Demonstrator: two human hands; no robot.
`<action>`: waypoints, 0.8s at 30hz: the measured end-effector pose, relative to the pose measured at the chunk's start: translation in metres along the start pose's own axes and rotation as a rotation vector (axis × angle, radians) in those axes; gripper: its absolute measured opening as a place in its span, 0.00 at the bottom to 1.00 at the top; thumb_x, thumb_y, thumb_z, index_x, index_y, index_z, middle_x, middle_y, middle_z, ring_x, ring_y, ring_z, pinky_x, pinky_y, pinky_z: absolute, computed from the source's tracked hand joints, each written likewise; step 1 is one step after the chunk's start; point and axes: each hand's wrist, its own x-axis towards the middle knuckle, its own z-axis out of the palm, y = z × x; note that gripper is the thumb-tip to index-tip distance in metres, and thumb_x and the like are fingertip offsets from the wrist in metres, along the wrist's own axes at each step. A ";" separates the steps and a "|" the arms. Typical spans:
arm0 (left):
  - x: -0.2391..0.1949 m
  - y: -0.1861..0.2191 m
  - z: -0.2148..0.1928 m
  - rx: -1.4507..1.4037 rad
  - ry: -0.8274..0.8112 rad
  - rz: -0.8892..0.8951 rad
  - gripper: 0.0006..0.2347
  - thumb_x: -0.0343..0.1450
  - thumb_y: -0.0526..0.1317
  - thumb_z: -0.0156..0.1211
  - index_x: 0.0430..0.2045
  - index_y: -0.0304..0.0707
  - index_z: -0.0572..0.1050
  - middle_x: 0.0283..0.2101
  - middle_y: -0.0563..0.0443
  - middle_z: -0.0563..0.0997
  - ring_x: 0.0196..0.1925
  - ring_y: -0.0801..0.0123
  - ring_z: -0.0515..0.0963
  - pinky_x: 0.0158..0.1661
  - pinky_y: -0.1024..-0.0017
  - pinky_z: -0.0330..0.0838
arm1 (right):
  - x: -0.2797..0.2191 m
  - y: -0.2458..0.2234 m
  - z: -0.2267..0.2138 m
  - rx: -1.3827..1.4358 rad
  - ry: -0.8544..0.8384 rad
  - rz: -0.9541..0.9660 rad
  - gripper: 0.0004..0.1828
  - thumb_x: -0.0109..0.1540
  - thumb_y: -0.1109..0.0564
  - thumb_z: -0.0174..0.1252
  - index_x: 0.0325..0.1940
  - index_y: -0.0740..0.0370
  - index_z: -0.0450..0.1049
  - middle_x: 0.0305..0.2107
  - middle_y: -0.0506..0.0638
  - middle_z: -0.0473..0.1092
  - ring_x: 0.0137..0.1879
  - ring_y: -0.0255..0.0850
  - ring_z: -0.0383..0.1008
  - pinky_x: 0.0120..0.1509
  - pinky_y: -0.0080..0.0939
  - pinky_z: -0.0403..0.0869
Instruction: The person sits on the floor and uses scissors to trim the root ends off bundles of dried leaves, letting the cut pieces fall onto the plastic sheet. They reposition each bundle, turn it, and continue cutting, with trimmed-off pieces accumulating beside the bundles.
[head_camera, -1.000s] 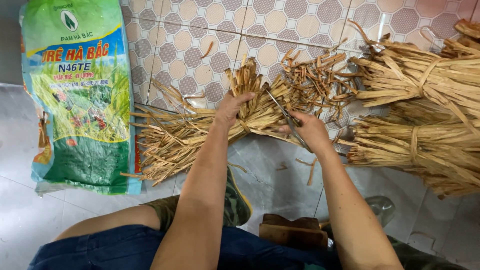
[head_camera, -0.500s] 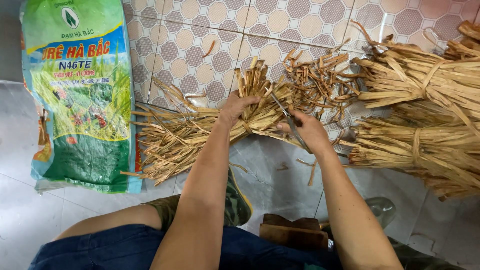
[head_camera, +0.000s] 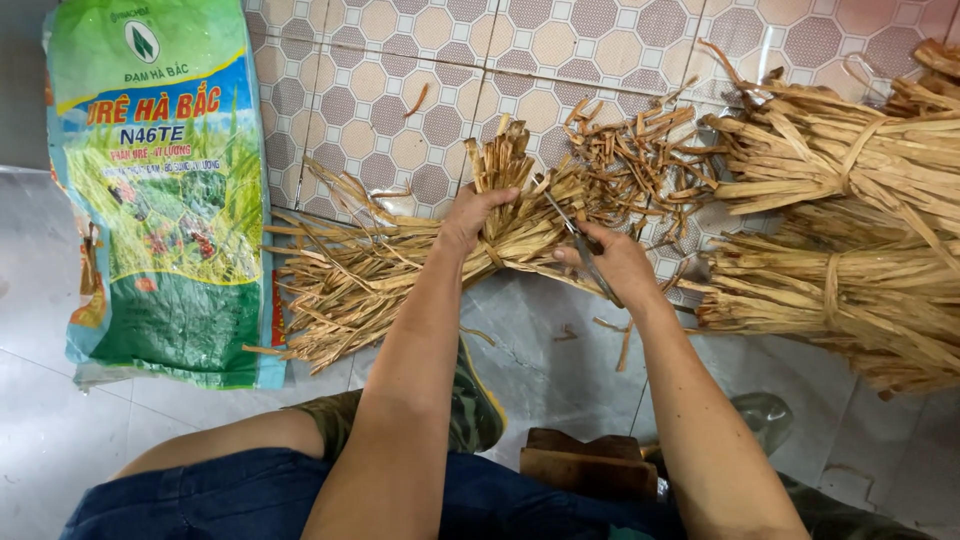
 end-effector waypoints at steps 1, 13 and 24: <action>-0.001 0.001 0.001 0.001 0.000 0.000 0.34 0.58 0.43 0.75 0.55 0.18 0.70 0.55 0.27 0.78 0.63 0.47 0.73 0.66 0.54 0.58 | -0.001 -0.001 0.000 0.001 0.000 0.000 0.40 0.46 0.28 0.70 0.59 0.44 0.78 0.40 0.50 0.80 0.52 0.44 0.79 0.58 0.48 0.73; 0.002 0.005 0.012 0.001 0.046 -0.020 0.25 0.62 0.40 0.71 0.50 0.19 0.73 0.47 0.32 0.82 0.49 0.51 0.82 0.55 0.59 0.73 | 0.000 0.009 0.012 -0.088 0.122 -0.062 0.31 0.51 0.35 0.71 0.56 0.42 0.80 0.32 0.47 0.80 0.39 0.39 0.79 0.46 0.45 0.74; -0.008 0.034 -0.038 0.741 -0.279 0.016 0.57 0.52 0.61 0.78 0.70 0.35 0.45 0.69 0.34 0.57 0.71 0.49 0.58 0.68 0.54 0.53 | 0.019 0.076 -0.018 0.409 0.405 0.257 0.24 0.59 0.40 0.66 0.58 0.42 0.77 0.38 0.49 0.76 0.35 0.37 0.70 0.36 0.41 0.67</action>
